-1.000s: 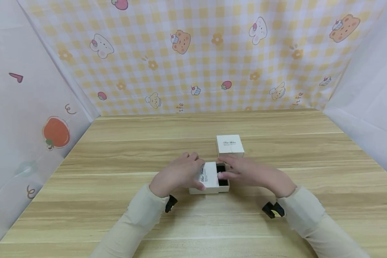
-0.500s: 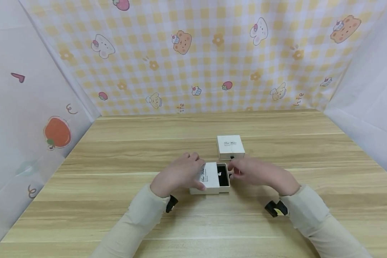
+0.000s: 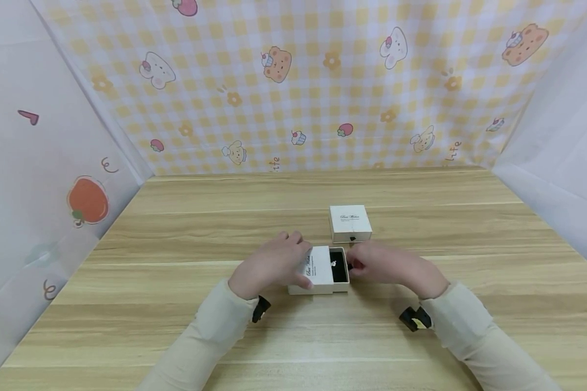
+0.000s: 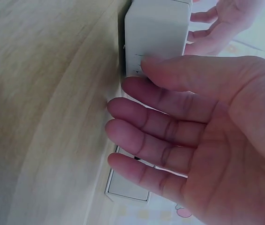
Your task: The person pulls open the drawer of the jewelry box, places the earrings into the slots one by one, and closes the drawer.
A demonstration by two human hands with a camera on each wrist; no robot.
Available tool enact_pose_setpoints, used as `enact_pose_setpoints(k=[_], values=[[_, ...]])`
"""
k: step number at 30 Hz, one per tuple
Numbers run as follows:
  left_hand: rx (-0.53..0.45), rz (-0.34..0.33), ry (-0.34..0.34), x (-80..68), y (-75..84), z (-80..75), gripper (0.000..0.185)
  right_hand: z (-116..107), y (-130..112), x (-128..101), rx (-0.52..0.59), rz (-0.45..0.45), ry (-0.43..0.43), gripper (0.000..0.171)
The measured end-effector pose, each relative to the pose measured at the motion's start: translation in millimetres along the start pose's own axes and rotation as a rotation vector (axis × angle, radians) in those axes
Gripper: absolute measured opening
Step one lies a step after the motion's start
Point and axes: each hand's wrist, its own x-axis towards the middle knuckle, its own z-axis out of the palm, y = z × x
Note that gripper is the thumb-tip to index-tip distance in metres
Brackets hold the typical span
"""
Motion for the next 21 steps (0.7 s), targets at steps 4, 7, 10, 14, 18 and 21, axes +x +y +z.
enact_pose_setpoints(k=[4, 7, 10, 14, 18, 21], values=[[0.003, 0.003, 0.004, -0.5, 0.1, 0.0, 0.072, 0.1, -0.4, 1.0, -0.005, -0.006, 0.009, 0.019], [0.006, 0.009, 0.006, -0.4, -0.2, 0.1, 0.072, 0.5, -0.6, 1.2, -0.004, 0.001, 0.007, 0.018], [0.011, 0.014, 0.007, -0.1, -0.6, 0.1, 0.071, 1.2, -0.7, 1.5, -0.009, 0.007, 0.006, 0.019], [0.015, 0.016, 0.009, 0.2, -0.8, 0.3, 0.071, 1.7, -0.8, 2.0, -0.018, 0.005, 0.008, 0.020], [0.010, 0.011, 0.007, 0.3, -0.6, 0.5, 0.070, 2.9, -0.5, 2.1, -0.016, 0.004, 0.011, 0.025], [0.006, 0.009, 0.004, 0.5, -0.4, 0.3, 0.070, 3.8, 0.0, 2.1, -0.016, -0.001, 0.020, 0.028]])
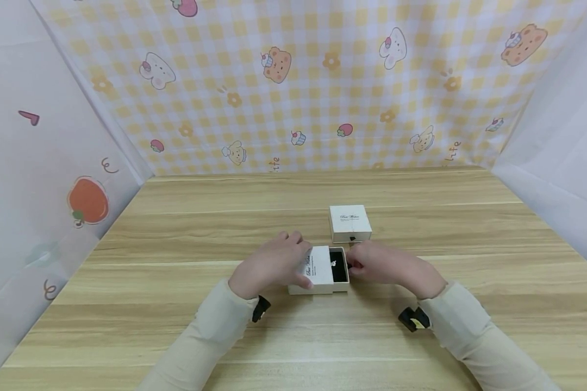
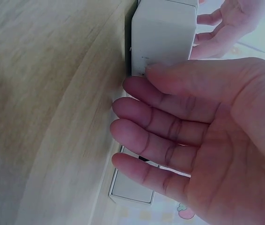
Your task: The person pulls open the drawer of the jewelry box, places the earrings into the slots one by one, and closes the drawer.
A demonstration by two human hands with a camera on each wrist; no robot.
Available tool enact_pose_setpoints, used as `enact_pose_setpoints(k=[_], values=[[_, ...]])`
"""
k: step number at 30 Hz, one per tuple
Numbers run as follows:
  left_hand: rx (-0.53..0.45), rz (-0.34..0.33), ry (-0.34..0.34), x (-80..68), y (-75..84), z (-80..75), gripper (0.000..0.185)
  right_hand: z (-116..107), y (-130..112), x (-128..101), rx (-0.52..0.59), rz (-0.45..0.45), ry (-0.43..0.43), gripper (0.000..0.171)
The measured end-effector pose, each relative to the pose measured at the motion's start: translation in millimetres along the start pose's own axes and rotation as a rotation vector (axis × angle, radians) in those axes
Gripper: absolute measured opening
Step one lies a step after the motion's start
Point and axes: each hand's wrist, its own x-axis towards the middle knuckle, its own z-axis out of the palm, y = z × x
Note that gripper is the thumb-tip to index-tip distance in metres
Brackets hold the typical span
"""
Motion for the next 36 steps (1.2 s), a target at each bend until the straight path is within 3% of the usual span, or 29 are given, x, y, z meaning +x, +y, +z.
enact_pose_setpoints(k=[18, 36], values=[[0.011, 0.000, -0.001, -0.6, 0.0, -0.6, 0.070, 0.2, 0.1, 0.4, -0.016, -0.070, 0.049, 0.026], [0.027, -0.002, -0.008, -0.3, 1.9, -0.8, 0.069, 1.0, -1.4, 2.2, -0.020, -0.076, 0.076, 0.025]])
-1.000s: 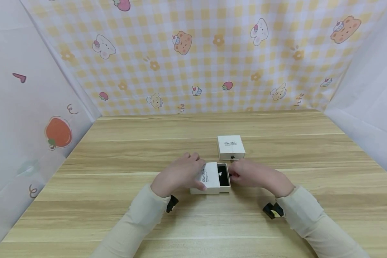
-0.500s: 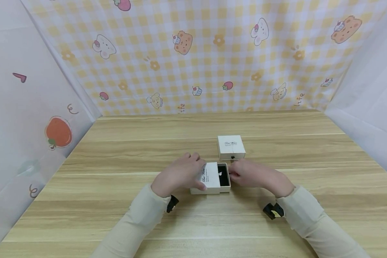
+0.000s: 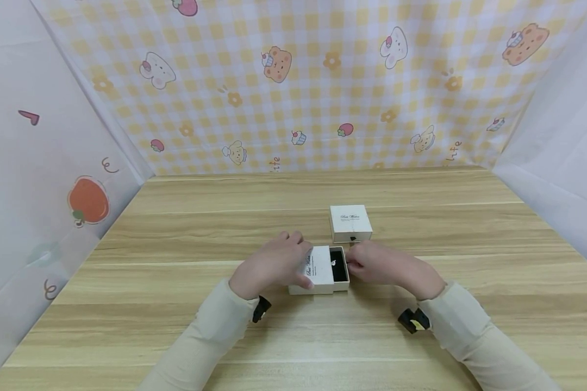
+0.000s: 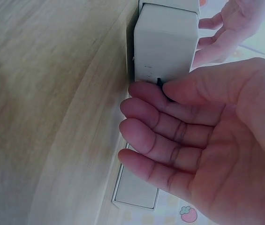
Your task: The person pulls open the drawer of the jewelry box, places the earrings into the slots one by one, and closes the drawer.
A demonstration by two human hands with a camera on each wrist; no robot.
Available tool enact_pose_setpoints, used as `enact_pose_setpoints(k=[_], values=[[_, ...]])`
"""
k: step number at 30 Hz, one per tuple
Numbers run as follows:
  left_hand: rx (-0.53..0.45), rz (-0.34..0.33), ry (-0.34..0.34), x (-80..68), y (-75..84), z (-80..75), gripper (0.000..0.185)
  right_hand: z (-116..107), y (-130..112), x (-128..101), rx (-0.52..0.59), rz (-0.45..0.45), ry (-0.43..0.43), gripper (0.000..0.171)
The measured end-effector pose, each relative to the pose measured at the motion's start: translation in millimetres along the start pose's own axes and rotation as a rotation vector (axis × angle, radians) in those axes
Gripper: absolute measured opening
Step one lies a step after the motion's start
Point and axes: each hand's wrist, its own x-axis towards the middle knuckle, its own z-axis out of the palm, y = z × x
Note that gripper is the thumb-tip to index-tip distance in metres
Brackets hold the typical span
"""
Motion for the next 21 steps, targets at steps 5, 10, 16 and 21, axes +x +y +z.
enact_pose_setpoints(k=[5, 10, 16, 21], values=[[0.000, -0.001, -0.001, -0.1, 0.3, -0.3, 0.069, -0.3, -1.8, -0.3, 0.001, 0.014, -0.007, 0.025], [-0.001, 0.001, -0.004, 1.1, -0.3, 0.5, 0.069, 0.4, -3.6, -0.3, 0.015, 0.032, -0.019, 0.025], [-0.008, 0.002, -0.004, 2.9, -1.5, 1.5, 0.066, 2.4, -4.5, 0.8, 0.004, 0.043, -0.020, 0.024], [-0.015, 0.007, 0.002, 3.3, -2.0, 2.3, 0.067, 4.9, -3.6, 2.0, 0.003, 0.024, -0.005, 0.023]])
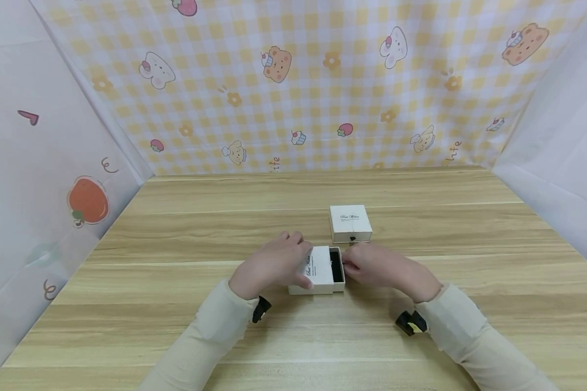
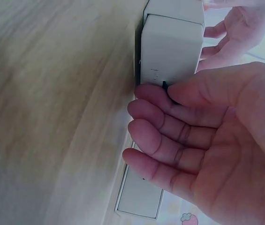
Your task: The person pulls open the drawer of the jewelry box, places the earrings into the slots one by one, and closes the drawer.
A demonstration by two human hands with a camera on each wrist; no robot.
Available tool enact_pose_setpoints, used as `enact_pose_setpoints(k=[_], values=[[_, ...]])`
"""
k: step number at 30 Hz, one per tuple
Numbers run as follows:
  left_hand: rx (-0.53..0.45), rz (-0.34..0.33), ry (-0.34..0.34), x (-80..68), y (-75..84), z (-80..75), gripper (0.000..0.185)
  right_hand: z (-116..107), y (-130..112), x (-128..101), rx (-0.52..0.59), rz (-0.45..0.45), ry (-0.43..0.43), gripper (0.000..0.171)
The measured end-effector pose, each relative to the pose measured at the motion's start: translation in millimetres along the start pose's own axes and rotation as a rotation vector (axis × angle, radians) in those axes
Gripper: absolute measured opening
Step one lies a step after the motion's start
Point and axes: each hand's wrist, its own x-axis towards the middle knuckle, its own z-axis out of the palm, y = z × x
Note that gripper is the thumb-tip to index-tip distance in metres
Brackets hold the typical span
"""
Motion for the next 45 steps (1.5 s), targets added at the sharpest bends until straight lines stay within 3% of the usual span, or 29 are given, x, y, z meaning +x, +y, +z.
enact_pose_setpoints(k=[17, 45], values=[[0.000, -0.002, 0.012, -0.8, 0.8, -0.4, 0.069, 7.6, -4.4, 4.8, -0.028, -0.045, 0.051, 0.018], [-0.005, 0.022, 0.017, -0.8, 0.8, -1.2, 0.066, 9.2, -8.7, 5.7, -0.006, -0.097, 0.055, 0.013]])
